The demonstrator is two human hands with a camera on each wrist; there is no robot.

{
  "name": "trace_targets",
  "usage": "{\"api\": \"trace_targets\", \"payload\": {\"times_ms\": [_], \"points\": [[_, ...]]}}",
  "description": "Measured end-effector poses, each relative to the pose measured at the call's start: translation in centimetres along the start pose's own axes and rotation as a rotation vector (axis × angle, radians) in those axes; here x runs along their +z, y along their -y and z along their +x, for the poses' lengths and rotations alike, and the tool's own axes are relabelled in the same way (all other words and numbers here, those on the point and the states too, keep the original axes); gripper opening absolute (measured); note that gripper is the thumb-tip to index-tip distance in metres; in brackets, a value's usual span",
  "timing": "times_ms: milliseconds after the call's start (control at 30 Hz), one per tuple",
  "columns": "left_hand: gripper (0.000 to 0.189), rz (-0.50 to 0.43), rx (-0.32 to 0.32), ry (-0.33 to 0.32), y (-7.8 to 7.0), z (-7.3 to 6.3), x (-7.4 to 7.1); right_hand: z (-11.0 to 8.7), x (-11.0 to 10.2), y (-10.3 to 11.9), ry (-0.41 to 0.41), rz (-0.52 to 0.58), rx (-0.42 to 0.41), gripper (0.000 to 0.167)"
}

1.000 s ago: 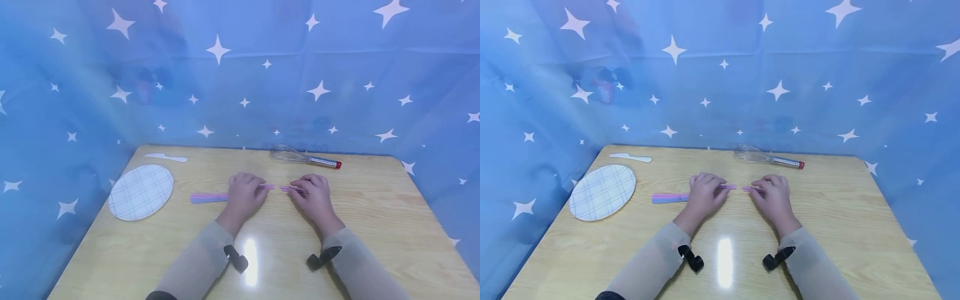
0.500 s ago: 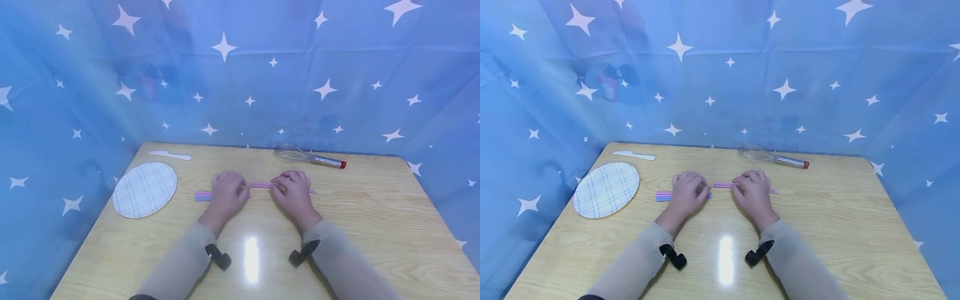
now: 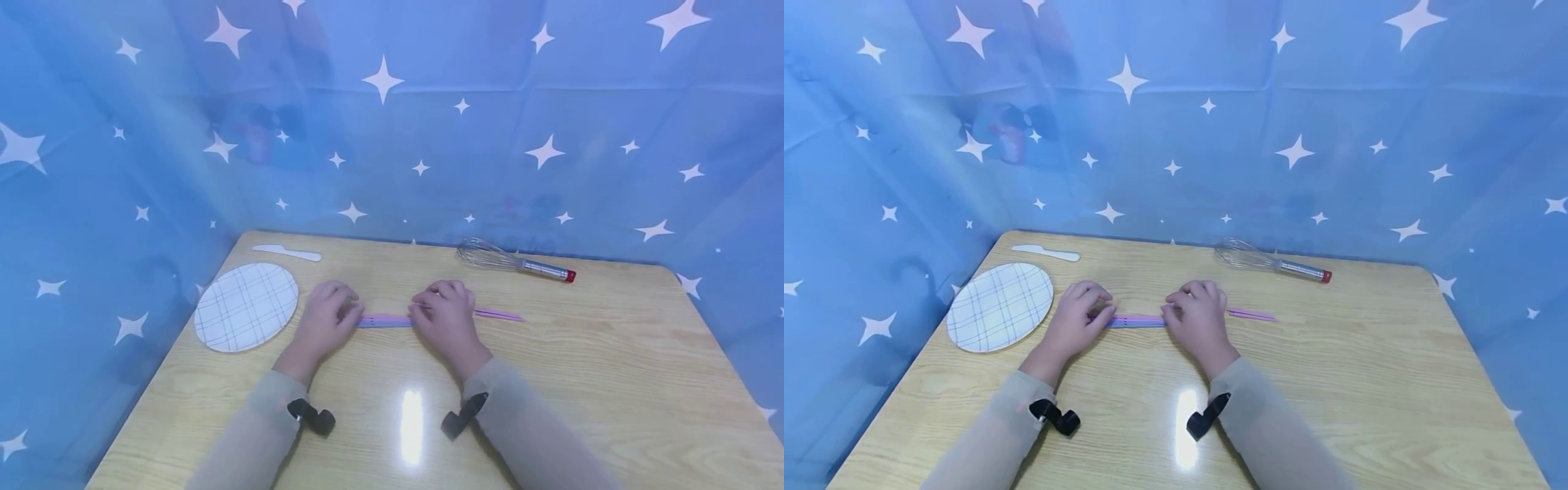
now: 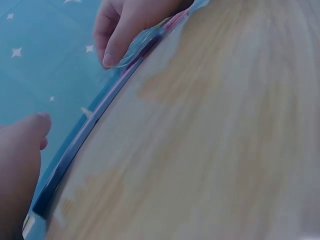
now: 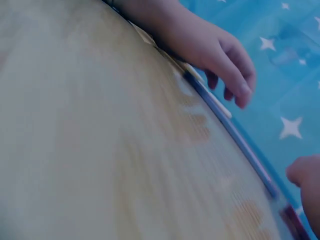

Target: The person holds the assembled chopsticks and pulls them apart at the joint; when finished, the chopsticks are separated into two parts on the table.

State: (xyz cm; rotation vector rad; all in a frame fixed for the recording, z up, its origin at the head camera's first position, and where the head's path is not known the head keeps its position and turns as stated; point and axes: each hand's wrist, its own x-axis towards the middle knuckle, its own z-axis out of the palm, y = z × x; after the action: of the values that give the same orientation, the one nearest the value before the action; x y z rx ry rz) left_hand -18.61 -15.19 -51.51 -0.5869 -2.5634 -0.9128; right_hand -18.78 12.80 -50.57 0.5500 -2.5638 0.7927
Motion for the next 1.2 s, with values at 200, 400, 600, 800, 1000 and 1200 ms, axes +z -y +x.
{"api": "trace_targets", "payload": {"times_ms": [200, 400, 600, 800, 1000, 1200], "points": [[0.028, -0.05, -0.029, 0.113, 0.8, -0.5, -0.3, 0.5, 2.0, 2.7, 0.09, -0.008, -0.026, 0.019], [0.027, -0.063, 0.002, 0.12, 0.7, -0.4, -0.2, 0.6, 2.6, 4.2, 0.091, 0.0, -0.038, 0.015], [0.023, -0.05, 0.043, 0.096, 0.9, -0.4, -0.3, 0.5, 2.9, 4.3, 0.119, -0.025, -0.053, 0.016], [0.028, -0.05, 0.024, 0.122, 0.8, -0.5, -0.5, 0.4, 3.0, 4.1, 0.128, -0.03, -0.062, 0.014], [0.029, -0.04, 0.059, 0.133, 0.8, -0.3, -0.6, 0.4, 3.1, 4.2, 0.125, -0.01, -0.058, 0.013], [0.026, -0.056, 0.067, 0.126, 0.8, -0.2, -0.6, 0.4, 3.0, 4.5, 0.172, 0.013, -0.028, 0.015]]}}
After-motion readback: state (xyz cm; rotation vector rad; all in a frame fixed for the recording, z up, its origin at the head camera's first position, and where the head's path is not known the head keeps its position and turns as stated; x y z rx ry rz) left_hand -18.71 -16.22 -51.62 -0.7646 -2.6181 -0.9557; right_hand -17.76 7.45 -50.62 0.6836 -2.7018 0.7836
